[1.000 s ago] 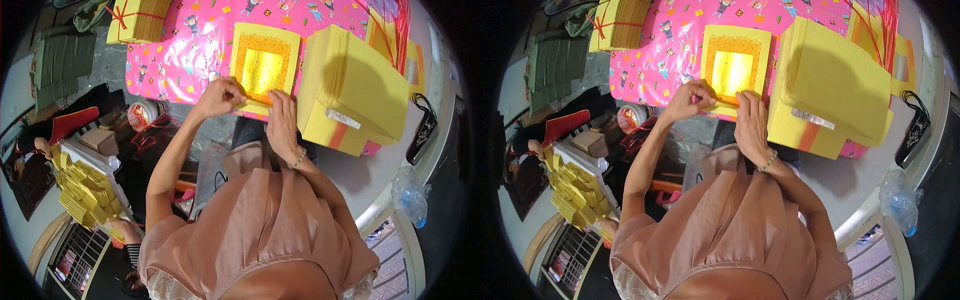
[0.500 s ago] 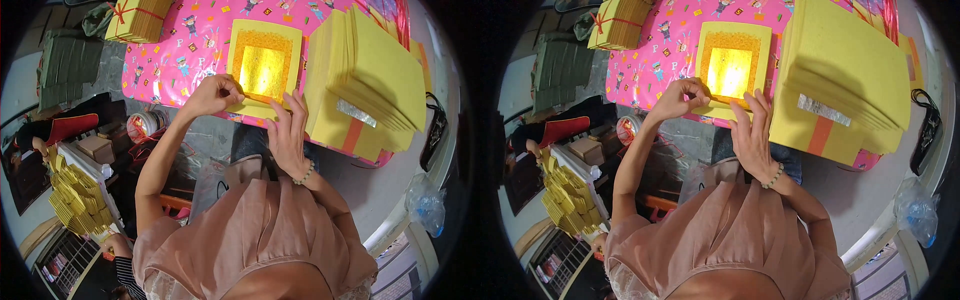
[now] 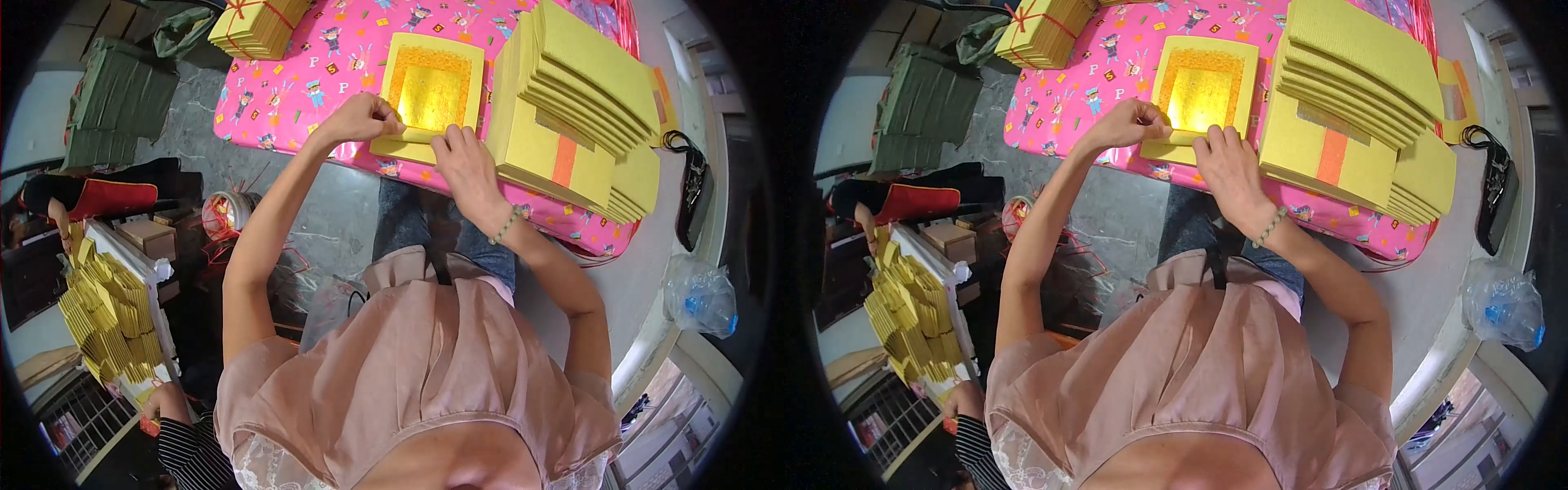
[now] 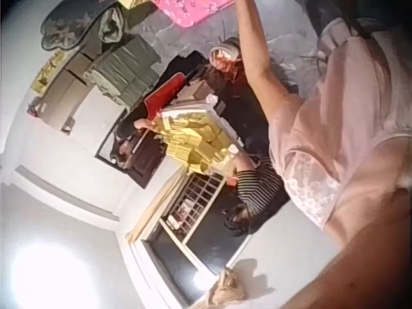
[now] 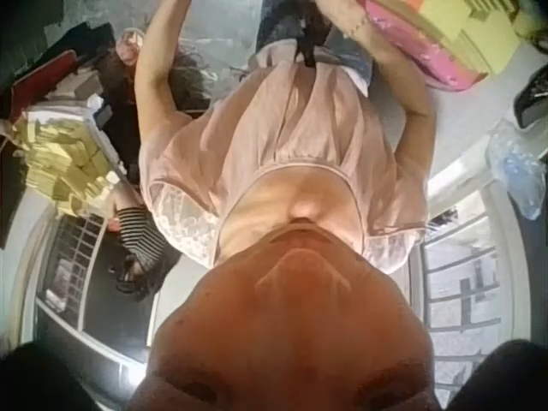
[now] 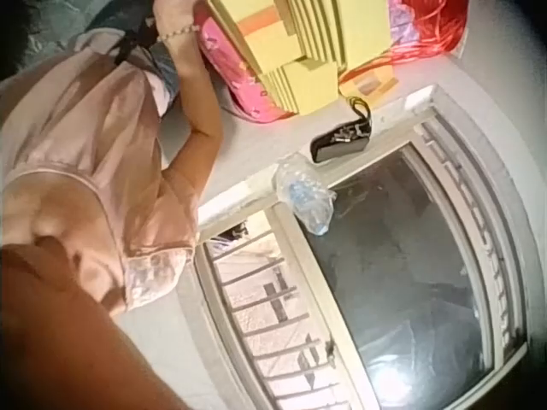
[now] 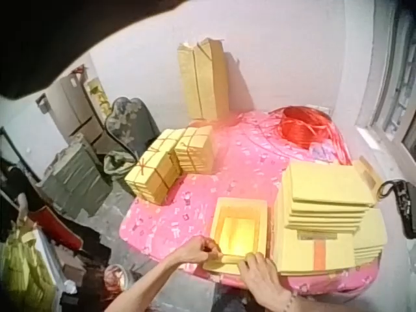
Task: Stacking and organizing ritual paper (joss paper) with gold foil centers on a table.
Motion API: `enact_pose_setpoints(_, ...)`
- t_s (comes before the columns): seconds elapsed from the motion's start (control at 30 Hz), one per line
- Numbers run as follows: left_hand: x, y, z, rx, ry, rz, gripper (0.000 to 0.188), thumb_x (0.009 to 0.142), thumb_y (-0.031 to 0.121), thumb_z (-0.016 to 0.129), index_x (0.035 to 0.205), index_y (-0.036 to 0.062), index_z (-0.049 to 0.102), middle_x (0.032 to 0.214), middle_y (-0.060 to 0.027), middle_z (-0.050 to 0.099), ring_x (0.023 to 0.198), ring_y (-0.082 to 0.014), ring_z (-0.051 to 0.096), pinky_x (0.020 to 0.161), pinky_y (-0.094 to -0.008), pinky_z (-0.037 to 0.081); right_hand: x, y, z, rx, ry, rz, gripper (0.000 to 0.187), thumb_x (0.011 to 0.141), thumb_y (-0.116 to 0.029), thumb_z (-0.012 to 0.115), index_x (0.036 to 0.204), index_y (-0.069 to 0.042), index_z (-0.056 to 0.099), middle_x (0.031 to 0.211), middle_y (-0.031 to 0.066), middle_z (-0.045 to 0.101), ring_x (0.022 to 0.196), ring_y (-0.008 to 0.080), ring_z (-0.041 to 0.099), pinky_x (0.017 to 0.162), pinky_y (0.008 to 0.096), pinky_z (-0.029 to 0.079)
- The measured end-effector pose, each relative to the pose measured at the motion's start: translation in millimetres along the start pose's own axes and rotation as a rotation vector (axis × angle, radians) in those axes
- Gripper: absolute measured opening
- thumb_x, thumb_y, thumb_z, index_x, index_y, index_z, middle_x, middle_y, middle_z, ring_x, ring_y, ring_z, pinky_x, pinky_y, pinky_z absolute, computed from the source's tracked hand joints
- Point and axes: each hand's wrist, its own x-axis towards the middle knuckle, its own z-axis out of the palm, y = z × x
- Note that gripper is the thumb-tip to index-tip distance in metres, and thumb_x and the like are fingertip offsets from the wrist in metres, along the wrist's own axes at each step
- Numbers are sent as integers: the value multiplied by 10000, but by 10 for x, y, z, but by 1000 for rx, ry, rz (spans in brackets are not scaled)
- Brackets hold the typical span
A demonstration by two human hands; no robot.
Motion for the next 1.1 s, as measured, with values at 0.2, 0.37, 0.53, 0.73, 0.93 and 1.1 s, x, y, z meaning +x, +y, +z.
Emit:
enact_pose_setpoints(0.2,-36,49,-10,46,-26,15,235,851,235,738,812,6,700,673,28,591,636,-60,501,581,-268,412,9,39,-109,24,-95,-13,309,709,-151,741,941,-44,567,934,97,527,896,259,561,747,364,508)
enact_pose_setpoints(0.37,-4,1,-14,74,-9,10,246,851,252,739,821,10,711,678,27,599,633,-59,501,578,-275,411,13,34,-127,-27,-107,-21,324,701,-174,758,939,-49,577,928,92,538,895,257,574,742,363,518)
enact_pose_setpoints(0.53,26,10,-11,87,-30,5,254,849,269,741,813,19,719,663,33,596,619,-58,495,568,-273,404,41,74,-64,-53,-134,-17,343,694,-184,774,951,-47,590,933,90,544,898,252,584,743,368,523)
enact_pose_setpoints(0.73,10,0,-17,40,-4,35,252,851,274,737,792,30,723,639,44,576,605,-53,481,550,-266,381,52,90,-104,-55,-156,-47,312,713,-171,763,940,-38,595,944,101,555,923,259,599,749,378,532)
enact_pose_setpoints(0.93,-10,46,-9,75,0,26,267,851,290,741,770,36,720,624,53,559,595,-54,465,546,-271,372,54,100,-104,-38,-181,-45,273,730,-152,745,920,-28,595,928,109,560,920,271,608,727,383,545)
enact_pose_setpoints(1.1,0,30,-31,118,-34,85,254,881,266,711,823,18,704,697,33,602,674,-65,519,618,-271,432,57,80,-119,-47,-127,-57,155,793,-68,592,938,-28,556,917,115,540,890,273,596,712,382,537)
